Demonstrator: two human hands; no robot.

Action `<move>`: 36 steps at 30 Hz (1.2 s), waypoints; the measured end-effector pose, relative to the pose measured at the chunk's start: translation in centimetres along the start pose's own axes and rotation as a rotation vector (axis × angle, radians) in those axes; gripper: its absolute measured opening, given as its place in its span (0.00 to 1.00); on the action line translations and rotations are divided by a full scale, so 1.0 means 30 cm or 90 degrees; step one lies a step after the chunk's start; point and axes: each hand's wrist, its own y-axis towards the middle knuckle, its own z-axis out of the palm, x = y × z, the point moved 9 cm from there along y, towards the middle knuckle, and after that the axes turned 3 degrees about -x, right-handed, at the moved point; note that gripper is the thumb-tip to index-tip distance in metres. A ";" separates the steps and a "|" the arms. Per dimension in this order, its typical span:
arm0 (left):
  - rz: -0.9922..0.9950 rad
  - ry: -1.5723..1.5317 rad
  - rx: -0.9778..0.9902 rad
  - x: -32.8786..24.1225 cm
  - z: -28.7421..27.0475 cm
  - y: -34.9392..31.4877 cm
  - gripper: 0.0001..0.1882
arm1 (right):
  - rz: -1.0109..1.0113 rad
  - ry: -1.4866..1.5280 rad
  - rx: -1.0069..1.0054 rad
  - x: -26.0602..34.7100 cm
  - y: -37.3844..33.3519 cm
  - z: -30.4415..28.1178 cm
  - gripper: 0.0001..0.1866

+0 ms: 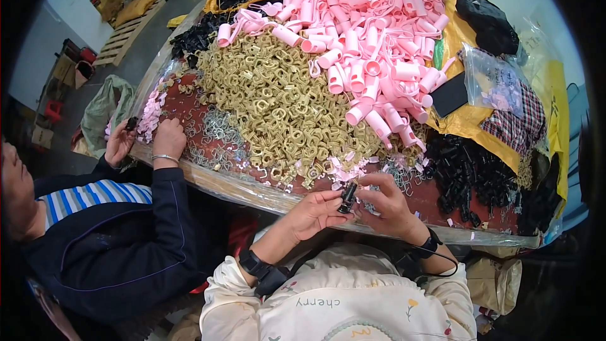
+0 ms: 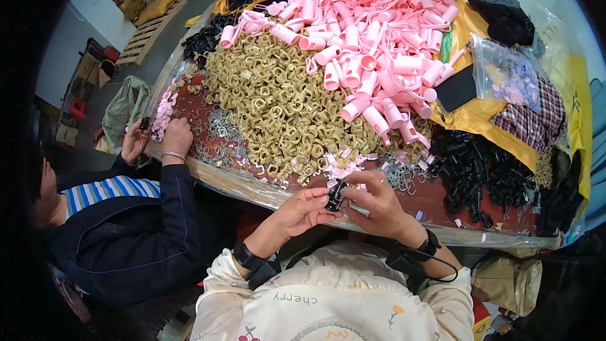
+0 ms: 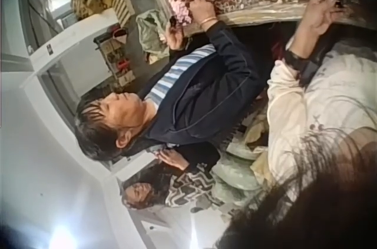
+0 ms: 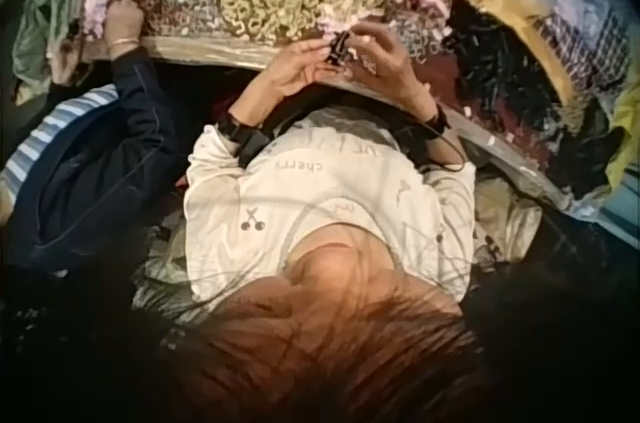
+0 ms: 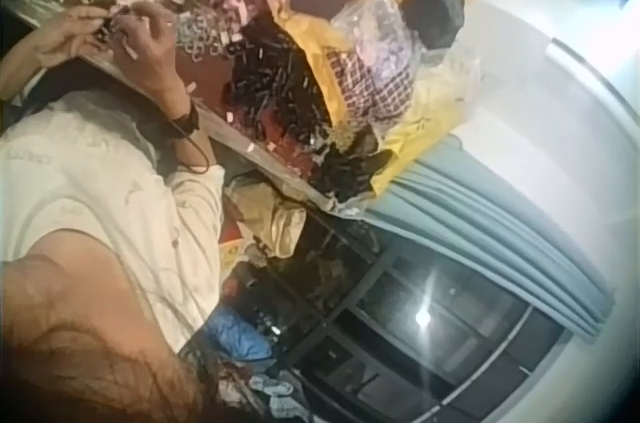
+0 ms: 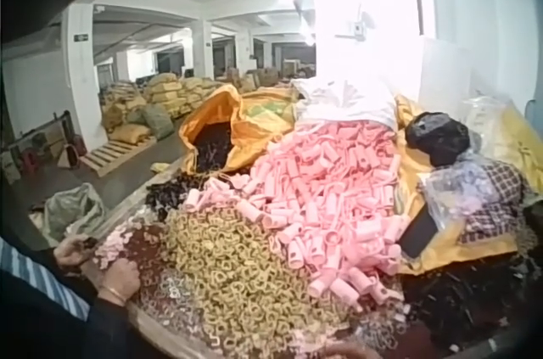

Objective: Assembling small decorative plastic parts at a manufacturing workstation.

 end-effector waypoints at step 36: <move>0.051 -0.074 -0.059 -0.011 -0.057 -0.050 0.12 | 0.203 0.339 -0.021 -0.052 0.014 0.099 0.03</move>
